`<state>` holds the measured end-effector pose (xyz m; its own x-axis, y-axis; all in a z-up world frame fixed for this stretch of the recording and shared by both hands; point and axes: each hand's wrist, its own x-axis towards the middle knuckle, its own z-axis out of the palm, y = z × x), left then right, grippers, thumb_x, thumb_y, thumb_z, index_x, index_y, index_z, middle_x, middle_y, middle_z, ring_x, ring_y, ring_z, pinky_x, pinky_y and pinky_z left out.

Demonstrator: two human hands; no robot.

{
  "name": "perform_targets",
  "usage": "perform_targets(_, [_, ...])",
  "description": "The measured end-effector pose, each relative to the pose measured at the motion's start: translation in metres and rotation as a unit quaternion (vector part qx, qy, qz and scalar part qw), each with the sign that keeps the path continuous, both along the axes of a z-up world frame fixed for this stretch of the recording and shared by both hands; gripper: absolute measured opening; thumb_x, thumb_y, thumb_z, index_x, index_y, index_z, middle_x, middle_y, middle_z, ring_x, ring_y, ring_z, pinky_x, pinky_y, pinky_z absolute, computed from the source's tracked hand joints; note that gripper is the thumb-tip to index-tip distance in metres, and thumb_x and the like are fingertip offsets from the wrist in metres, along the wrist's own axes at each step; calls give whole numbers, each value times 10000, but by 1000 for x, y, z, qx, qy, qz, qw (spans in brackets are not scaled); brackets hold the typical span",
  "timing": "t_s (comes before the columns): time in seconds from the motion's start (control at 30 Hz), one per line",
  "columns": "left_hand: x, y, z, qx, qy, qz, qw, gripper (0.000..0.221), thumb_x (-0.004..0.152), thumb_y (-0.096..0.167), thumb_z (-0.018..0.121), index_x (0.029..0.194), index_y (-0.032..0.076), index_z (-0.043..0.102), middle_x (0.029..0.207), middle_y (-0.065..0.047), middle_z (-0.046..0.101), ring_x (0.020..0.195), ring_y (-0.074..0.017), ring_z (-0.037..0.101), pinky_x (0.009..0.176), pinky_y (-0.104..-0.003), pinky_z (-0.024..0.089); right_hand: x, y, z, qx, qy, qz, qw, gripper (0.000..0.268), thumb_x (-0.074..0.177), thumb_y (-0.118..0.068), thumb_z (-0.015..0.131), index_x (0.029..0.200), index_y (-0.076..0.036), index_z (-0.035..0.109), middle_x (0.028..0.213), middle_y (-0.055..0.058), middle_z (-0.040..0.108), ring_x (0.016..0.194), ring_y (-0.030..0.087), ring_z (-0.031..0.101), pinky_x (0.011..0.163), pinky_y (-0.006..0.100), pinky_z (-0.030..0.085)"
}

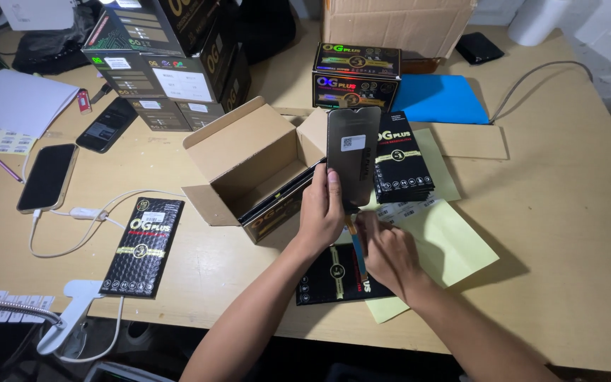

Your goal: Inspecting mobile phone screen replacements, marking them with a pen, and placing them into individual retail boxes.

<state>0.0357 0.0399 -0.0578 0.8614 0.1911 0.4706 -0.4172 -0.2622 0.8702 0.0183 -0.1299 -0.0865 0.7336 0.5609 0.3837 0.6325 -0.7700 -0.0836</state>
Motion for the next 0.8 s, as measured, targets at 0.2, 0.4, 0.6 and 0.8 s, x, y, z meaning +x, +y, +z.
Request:
perform_targets(0.2, [10, 2, -13, -46, -9, 5, 999, 298, 1111, 201, 301, 1089, 20, 537, 800, -230, 667, 712, -286, 614, 661, -448, 514, 1, -6, 33, 174, 162, -8, 971, 214, 1005, -223, 587, 1078, -23, 560, 503, 105, 627, 441, 271, 642, 514, 372, 518])
perform_targets(0.4, [8, -5, -12, -59, 3, -25, 998, 280, 1119, 200, 298, 1082, 27, 515, 808, -193, 648, 744, -222, 573, 680, -443, 511, 14, -32, 53, 345, 166, -28, 923, 148, 899, -171, 786, 877, -59, 692, 826, 108, 771, 771, 252, 748, 668, 336, 580])
perform_targets(0.6, [-6, -21, -7, -9, 39, -78, 996, 290, 1111, 205, 320, 1014, 34, 534, 752, -180, 650, 666, -233, 579, 612, -413, 487, 23, -59, 61, 479, 154, -34, 864, 179, 903, -158, 839, 900, -21, 724, 760, 75, 734, 725, 125, 684, 740, 282, 590])
perform_targets(0.8, [-20, -35, 4, 48, 66, -137, 987, 282, 1100, 172, 323, 985, 57, 553, 659, -137, 613, 561, -249, 568, 532, -373, 461, 15, -50, 76, 505, 154, -34, 848, 199, 831, -162, 892, 872, -43, 739, 708, 77, 743, 645, 85, 627, 656, 249, 558])
